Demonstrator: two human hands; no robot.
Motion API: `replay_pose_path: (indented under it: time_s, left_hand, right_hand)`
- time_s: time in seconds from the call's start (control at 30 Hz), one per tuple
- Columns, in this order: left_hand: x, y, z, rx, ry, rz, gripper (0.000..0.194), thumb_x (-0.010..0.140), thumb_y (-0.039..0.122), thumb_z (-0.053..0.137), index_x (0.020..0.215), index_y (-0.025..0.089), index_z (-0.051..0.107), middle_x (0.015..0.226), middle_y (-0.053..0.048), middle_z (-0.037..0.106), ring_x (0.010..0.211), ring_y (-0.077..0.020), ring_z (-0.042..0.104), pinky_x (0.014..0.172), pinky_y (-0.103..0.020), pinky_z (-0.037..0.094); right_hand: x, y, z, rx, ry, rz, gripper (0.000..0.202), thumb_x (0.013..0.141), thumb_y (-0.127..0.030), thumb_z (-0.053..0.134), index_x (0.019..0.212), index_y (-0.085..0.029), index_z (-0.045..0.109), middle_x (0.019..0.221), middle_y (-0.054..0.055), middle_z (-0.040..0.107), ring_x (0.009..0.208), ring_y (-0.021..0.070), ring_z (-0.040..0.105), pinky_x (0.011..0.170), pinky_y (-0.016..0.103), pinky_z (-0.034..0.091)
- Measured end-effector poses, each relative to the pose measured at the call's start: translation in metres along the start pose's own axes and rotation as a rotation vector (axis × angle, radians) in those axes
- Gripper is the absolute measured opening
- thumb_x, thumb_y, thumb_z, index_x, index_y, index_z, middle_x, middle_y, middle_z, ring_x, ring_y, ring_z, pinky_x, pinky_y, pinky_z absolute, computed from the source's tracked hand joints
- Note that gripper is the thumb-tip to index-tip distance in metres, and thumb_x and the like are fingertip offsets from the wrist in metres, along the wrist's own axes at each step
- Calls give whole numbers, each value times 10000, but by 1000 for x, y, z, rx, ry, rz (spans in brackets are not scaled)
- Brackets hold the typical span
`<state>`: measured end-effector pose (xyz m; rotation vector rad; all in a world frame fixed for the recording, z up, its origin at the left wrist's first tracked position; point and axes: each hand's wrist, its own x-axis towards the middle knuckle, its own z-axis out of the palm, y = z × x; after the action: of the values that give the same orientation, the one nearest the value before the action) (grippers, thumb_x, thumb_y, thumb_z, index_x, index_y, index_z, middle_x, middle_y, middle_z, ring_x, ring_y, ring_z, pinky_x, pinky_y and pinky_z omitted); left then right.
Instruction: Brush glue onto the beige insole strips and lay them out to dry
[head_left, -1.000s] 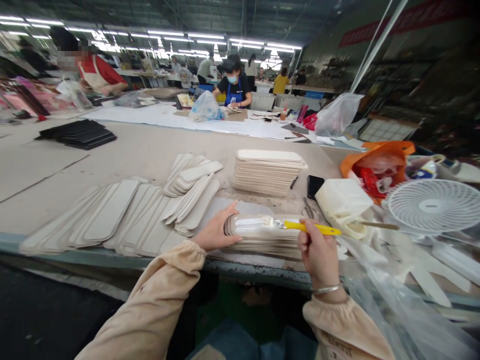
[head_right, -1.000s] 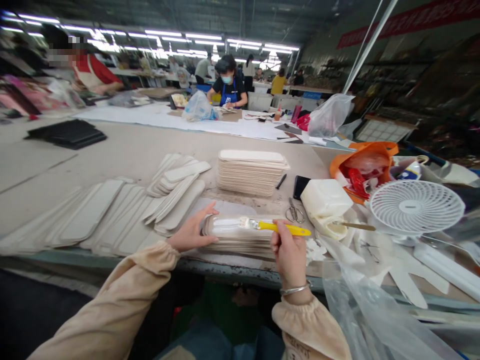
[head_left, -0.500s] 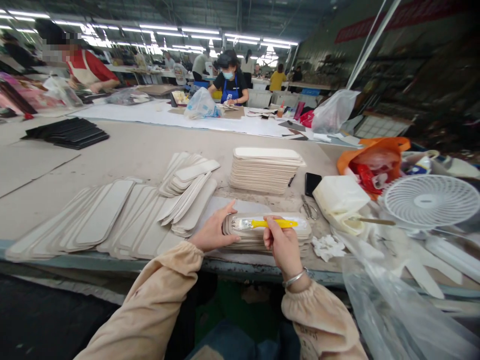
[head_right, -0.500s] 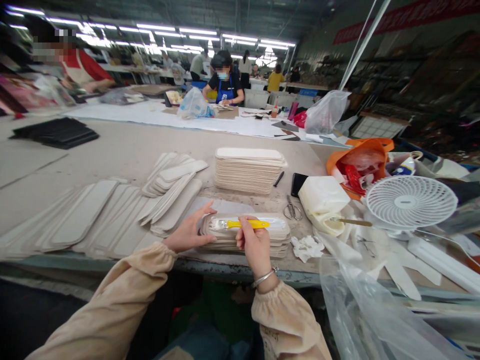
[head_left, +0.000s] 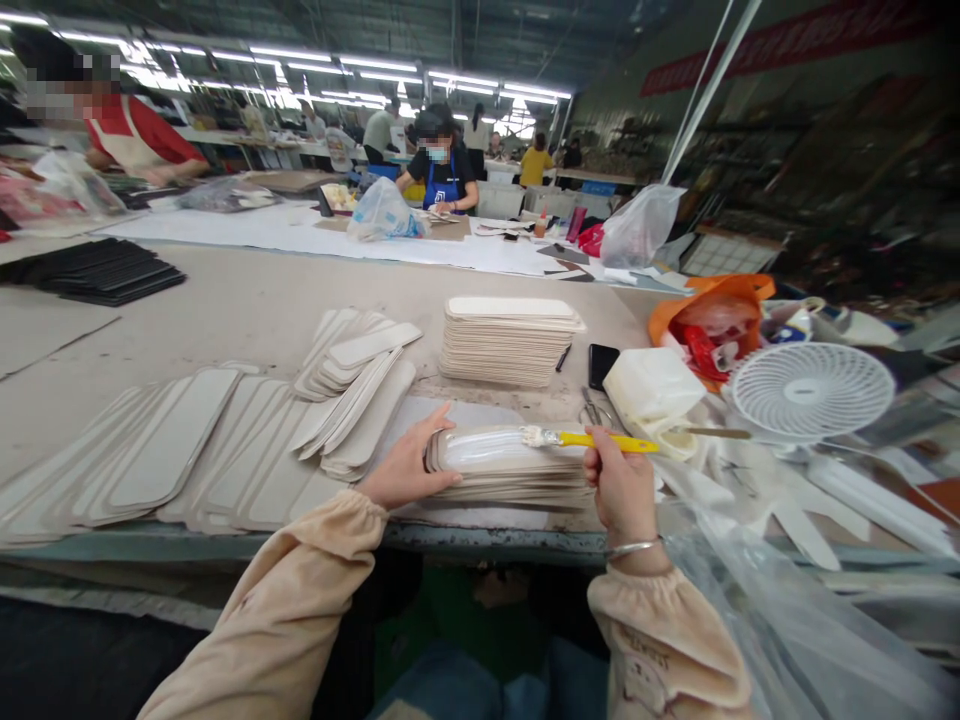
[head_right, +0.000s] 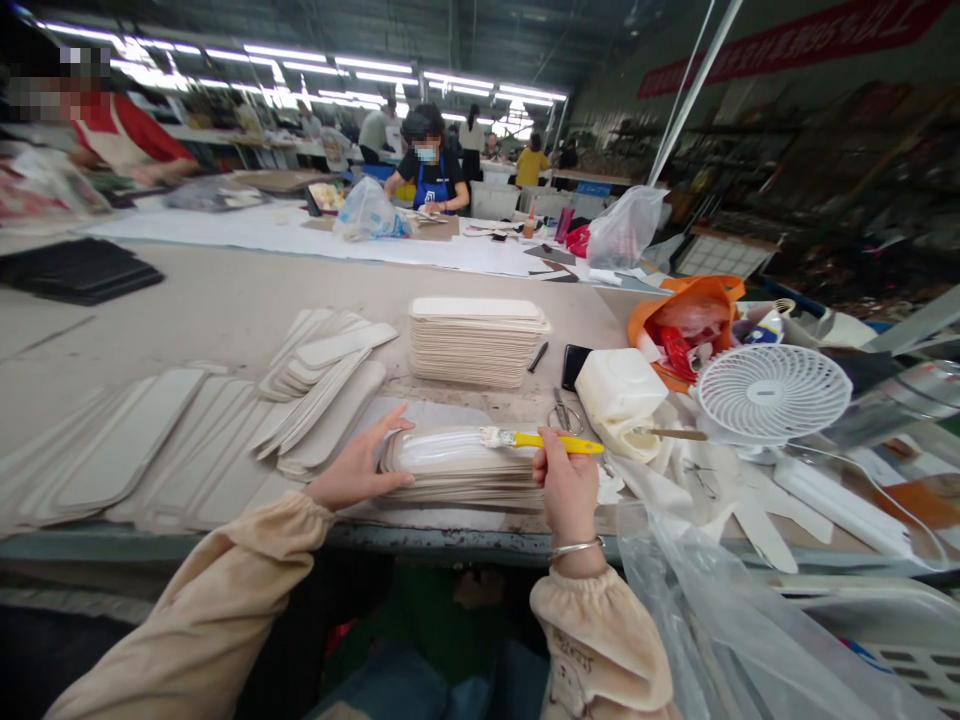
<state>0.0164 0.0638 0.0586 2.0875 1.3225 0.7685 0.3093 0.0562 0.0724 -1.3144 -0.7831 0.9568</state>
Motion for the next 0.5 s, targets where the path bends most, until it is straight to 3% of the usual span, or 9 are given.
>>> replay_pose_path:
  time_s: [0.23,0.43,0.5]
  left_hand:
    - [0,-1,0,-24,-11,3,942,715,420,732,1477,164,241,1357,-172,527,1287,-327,472,1125,-508,319]
    - [-4,-4,-1,-40,11,24,921,704,399,749,1465,148,294,1357,-168,526,1284,-317,472,1127,-505,320]
    - [-7,-4,-2,-42,32,60,955,691,403,762,1474,135,284,1339,-166,541,1272,-308,482,1118,-487,342]
  right_hand:
    - [15,-5,-33,-16,168,-22,320,690,-443,717,802,-154,635,491,-62,478,392,67,364,355,210,249]
    - [9,-21,-38,83,279,-46,194,639,-345,753,705,-209,631,533,-20,466,434,78,374,395,301,210]
    - [13,-20,-43,203,238,-87,162,613,-317,740,646,-222,613,549,-6,425,447,77,365,416,341,138]
